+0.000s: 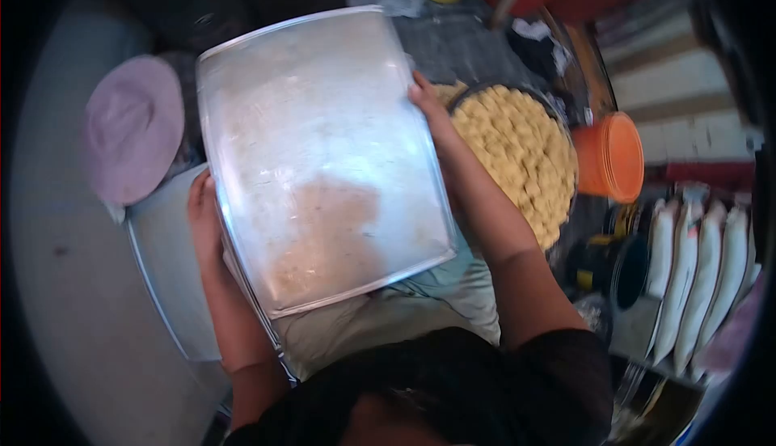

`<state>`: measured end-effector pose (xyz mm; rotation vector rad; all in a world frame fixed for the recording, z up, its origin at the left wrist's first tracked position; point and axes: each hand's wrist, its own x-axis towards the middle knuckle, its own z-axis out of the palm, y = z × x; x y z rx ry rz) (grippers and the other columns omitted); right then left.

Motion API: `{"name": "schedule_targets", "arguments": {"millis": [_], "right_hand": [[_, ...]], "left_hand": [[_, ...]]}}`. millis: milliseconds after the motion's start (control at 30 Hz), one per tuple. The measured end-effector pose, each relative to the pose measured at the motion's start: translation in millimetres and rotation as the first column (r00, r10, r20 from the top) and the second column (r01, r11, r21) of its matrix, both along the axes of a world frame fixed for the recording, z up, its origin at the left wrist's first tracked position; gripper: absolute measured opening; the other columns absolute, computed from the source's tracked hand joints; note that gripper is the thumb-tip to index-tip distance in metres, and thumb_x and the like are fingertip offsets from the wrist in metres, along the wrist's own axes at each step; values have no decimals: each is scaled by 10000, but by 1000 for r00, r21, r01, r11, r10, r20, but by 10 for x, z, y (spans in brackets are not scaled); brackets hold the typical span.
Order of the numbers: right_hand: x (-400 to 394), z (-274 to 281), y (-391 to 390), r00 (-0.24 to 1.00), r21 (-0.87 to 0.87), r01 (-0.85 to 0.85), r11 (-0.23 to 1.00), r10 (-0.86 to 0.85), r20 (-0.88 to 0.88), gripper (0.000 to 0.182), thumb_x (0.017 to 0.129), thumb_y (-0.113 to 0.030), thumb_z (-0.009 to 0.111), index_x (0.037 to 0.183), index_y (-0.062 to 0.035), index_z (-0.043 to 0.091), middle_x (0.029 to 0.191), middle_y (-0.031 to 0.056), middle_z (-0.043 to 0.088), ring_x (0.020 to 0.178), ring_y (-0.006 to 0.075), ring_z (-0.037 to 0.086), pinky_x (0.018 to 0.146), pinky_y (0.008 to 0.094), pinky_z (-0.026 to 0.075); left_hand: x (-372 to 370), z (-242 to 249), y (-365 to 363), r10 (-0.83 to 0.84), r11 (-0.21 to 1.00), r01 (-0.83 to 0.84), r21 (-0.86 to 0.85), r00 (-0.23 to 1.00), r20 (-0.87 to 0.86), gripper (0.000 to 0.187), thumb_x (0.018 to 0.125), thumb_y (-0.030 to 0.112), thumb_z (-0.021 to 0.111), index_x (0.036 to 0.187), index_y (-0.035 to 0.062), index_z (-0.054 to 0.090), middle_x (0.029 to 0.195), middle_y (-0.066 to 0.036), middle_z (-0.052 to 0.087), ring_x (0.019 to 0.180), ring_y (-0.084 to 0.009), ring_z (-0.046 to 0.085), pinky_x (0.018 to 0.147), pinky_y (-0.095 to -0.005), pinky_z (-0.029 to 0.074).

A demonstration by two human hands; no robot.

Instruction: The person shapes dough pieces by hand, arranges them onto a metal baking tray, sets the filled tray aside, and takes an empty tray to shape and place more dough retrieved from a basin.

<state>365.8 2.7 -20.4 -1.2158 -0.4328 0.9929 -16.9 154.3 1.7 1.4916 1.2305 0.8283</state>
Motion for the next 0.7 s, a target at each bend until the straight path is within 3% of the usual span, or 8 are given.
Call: {"name": "schedule_targets", "arguments": {"millis": [67,133,233,333,433,533,633,700], "right_hand": [[203,-143,-243,985,21,55,998,-58,163,839,926,-412,659,1561,-88,217,1516,247,340,1397,337,345,1133,410,303],[419,-193,-626,939,-35,85,996,-69,338,881,887,-444,705,1548,-78,254,1535,260,307,1409,363,332,1144,420,286],[1207,-1017,-1429,516,-245,348,905,33,856,949,810,-488,757,1530,-73,300,1529,277,304,1399,414,337,1150,452,273],[1589,-1413,-2042,560,-540,597,593,175,810,960,745,-557,758,1501,-115,366,1558,278,233,1415,470,264,1136,595,219],[1592,-1800,-2193,610,-638,580,506,250,752,925,740,-613,719,1479,-155,406,1582,273,157,1439,471,203,1106,680,187],[983,-1468,-2073,550,-748,432,504,511,661,866,741,-628,696,1451,-200,444,1575,249,182,1443,458,194,1087,699,197],[730,-1576,-2350,442,-795,274,542,663,604,755,764,-562,706,1399,-213,494,1479,186,377,1396,421,293,1067,657,273],[774,-1502,-2486,521,-817,123,564,663,537,701,776,-521,713,1373,-209,516,1403,154,465,1357,389,357,1049,625,316]], "left_hand": [[-130,-92,141,-6,999,9,31,995,-103,386,1003,277,548,1268,4,610,1231,-126,639,1127,-195,574,1014,-325,409],[-131,32,171,40,957,57,286,946,-321,390,984,250,588,1296,16,593,1352,-148,556,1267,-250,497,1075,-365,356],[235,404,62,74,792,221,568,890,-450,381,962,223,624,1292,33,596,1403,-169,501,1323,-304,452,1107,-391,325],[1136,956,-409,-63,600,441,668,858,-510,358,938,197,649,1263,52,614,1419,-189,480,1329,-336,446,1112,-409,325],[2152,1204,-867,-466,481,724,495,689,-555,404,900,192,674,1276,60,608,1483,-164,429,1383,-327,400,1130,-415,309],[3242,1193,-1221,-763,185,957,221,282,-582,472,900,332,669,1252,22,612,1356,-203,537,1273,-362,507,1069,-401,386],[4252,429,-1380,-784,-64,998,3,-48,-618,545,886,412,667,1261,20,607,1264,-215,606,1225,-353,543,1020,-413,432],[4729,64,-1649,-755,53,964,-261,-132,-643,558,862,389,687,1270,19,597,1267,-231,604,1236,-360,542,1023,-413,433]]}}
